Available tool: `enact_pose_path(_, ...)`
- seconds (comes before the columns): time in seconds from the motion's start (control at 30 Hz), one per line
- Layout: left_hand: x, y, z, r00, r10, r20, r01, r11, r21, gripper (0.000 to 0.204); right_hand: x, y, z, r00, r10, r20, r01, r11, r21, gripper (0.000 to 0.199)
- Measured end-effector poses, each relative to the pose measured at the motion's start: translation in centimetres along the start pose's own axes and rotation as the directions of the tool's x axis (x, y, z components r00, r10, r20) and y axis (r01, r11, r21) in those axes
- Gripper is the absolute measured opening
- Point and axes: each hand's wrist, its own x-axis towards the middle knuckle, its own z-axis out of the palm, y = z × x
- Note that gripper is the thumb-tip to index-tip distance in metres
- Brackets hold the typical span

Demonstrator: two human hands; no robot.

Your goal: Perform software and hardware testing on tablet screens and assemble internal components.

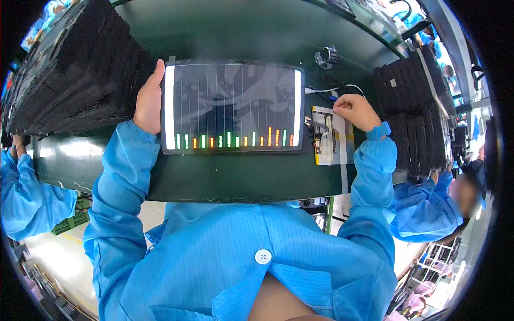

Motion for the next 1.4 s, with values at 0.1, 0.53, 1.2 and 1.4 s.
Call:
enact_pose_path(0.1, 0.2, -0.1, -0.2, 1.0, -0.002, 0.017, 0.002, 1.0, -0.021, 0.052, 0.5, -0.3, -0.4, 0.997, -0.026, 0.077, 0.029, 0.999, -0.038, 0.011)
enact_pose_path(0.53, -0.4, 0.0, 1.1, 1.0, -0.012, -0.025, 0.011, 0.999, -0.047, 0.048, 1.0, -0.5, -0.4, 0.992, 0.028, 0.122, -0.024, 0.999, -0.032, 0.007)
enact_pose_path(1.2, 0.0, 0.0, -0.1, 0.997, 0.019, 0.074, -0.014, 0.997, -0.074, 0.043, -5.1, -5.1, 6.9, 0.97, -0.025, -0.241, 0.026, 1.0, 0.001, 0.02)
enact_pose_path(1.4, -0.2, 0.1, 0.4, 0.998, -0.004, 0.07, 0.012, 0.993, -0.121, 0.043, -4.5, -6.3, 6.4, 0.983, 0.033, -0.183, -0.042, 0.998, -0.047, 0.025)
